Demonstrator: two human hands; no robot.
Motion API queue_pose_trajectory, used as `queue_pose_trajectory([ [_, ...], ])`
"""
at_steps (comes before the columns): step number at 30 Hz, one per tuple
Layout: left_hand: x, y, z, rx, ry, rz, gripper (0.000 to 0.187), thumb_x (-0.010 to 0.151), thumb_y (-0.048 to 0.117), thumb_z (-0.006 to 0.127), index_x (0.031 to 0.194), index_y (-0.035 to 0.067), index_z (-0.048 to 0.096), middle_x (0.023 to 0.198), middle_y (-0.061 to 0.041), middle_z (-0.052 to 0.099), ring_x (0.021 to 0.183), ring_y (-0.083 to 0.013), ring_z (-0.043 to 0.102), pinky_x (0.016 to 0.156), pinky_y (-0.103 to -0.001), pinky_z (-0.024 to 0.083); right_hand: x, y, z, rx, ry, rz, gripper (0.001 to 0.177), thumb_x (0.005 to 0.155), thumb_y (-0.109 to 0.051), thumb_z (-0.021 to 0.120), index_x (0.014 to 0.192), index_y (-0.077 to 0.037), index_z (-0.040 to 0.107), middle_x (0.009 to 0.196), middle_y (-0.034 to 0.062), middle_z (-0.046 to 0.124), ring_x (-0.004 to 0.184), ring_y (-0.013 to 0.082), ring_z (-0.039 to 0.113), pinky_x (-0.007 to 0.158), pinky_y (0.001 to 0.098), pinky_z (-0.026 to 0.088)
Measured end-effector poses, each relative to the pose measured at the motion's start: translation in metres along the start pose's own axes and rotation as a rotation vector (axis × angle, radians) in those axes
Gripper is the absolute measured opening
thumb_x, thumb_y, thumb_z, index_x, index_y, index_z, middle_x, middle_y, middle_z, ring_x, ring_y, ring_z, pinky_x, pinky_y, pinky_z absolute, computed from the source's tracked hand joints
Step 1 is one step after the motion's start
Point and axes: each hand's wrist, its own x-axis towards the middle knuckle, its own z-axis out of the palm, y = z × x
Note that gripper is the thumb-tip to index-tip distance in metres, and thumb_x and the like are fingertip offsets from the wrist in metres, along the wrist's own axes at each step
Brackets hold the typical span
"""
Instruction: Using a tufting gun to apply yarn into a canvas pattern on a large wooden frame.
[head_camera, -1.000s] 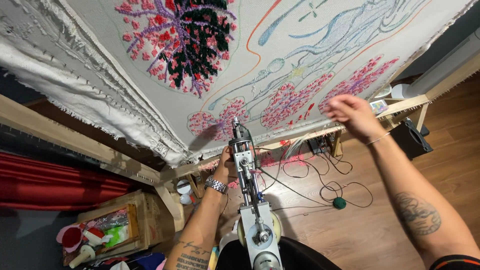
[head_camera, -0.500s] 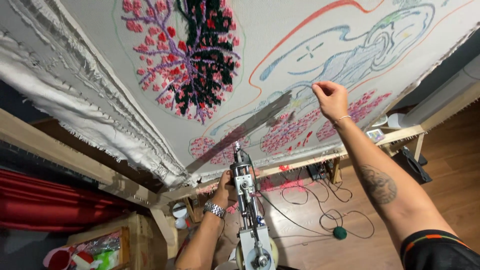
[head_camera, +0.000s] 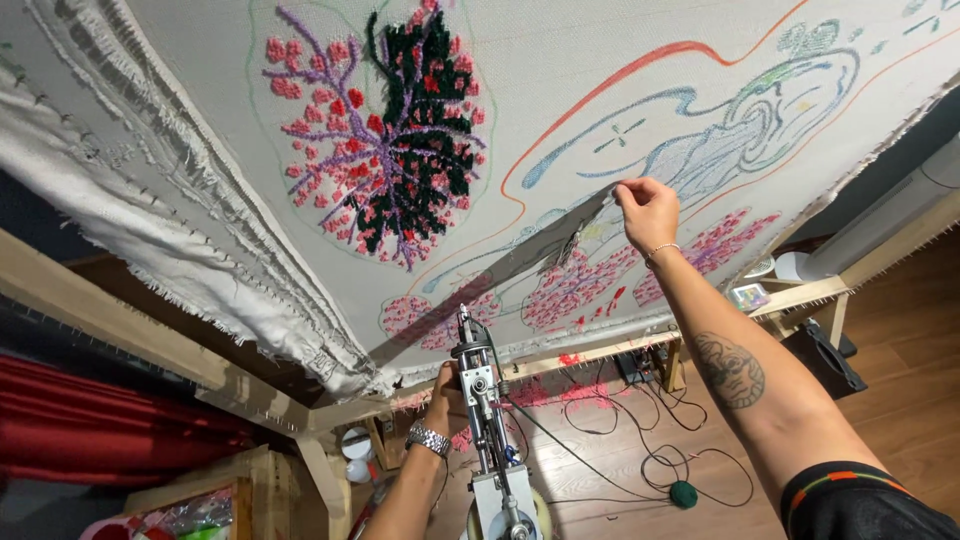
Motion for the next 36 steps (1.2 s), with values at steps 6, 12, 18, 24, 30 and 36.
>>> queue_pose_trajectory([
  [6,0.013,-0.008,0.020,0.489,0.395,0.251,0.021,0.106,0.027,0.046,0.103,0.012,0.061,0.081,-0.003,0.066,0.063,-0.0128,0.064,0.056,-0.030,0.059,0.001,-0.005,0.001,-0.008,0.021,-0.023,0.013,0.097,-0.010,0.073,0.102,0.001,0.075,0.091,0.0068,0.078,0.083,0.0105,0.073,0.076,0.0240,0.057],
  [12,0.007,-0.021,0.039,0.548,0.274,0.347,0.011,0.105,0.020,0.046,0.106,0.014,0.055,0.089,-0.003,0.066,0.070,-0.0145,0.066,0.061,-0.032,0.060,-0.005,-0.021,-0.001,-0.294,-0.033,0.139,0.023,0.090,-0.020,0.079,0.101,0.000,0.079,0.088,0.0096,0.078,0.078,0.0147,0.074,0.073,0.0288,0.057],
  [18,0.012,-0.008,0.030,0.272,0.076,0.151,0.028,0.103,0.031,0.051,0.111,0.006,0.062,0.090,-0.006,0.069,0.072,-0.0184,0.068,0.065,-0.036,0.062,-0.032,-0.031,-0.002,-0.251,-0.052,0.044,0.037,0.091,-0.027,0.081,0.110,0.003,0.070,0.094,0.0106,0.076,0.084,0.0134,0.070,0.076,0.0294,0.057],
  [24,0.027,0.002,0.036,0.192,0.089,0.122,0.058,0.091,0.058,0.049,0.112,0.006,0.064,0.087,-0.008,0.072,0.075,-0.0249,0.072,0.071,-0.044,0.064,-0.129,-0.144,0.009,-0.239,-0.947,0.105,0.026,0.098,-0.030,0.068,0.111,-0.008,0.076,0.090,0.0076,0.074,0.084,0.0153,0.064,0.075,0.0326,0.055],
  [30,0.041,-0.011,0.034,1.155,-0.039,0.473,0.020,0.099,0.017,0.063,0.110,0.002,0.068,0.101,-0.009,0.075,0.090,-0.0193,0.073,0.079,-0.040,0.064,-0.203,-0.171,0.022,0.140,-1.237,0.275,0.040,0.103,-0.032,0.052,0.131,-0.006,0.063,0.129,0.0074,0.069,0.124,0.0141,0.060,0.108,0.0298,0.044],
  [36,0.023,-0.017,0.102,1.426,0.136,0.625,0.018,0.093,0.004,0.066,0.106,0.002,0.077,0.085,-0.003,0.075,0.072,-0.0093,0.065,0.061,-0.031,0.057,-0.224,-0.160,0.018,0.287,-1.347,0.321,0.039,0.109,-0.034,0.047,0.130,-0.004,0.060,0.110,0.0038,0.060,0.107,0.0109,0.055,0.100,0.0290,0.045],
])
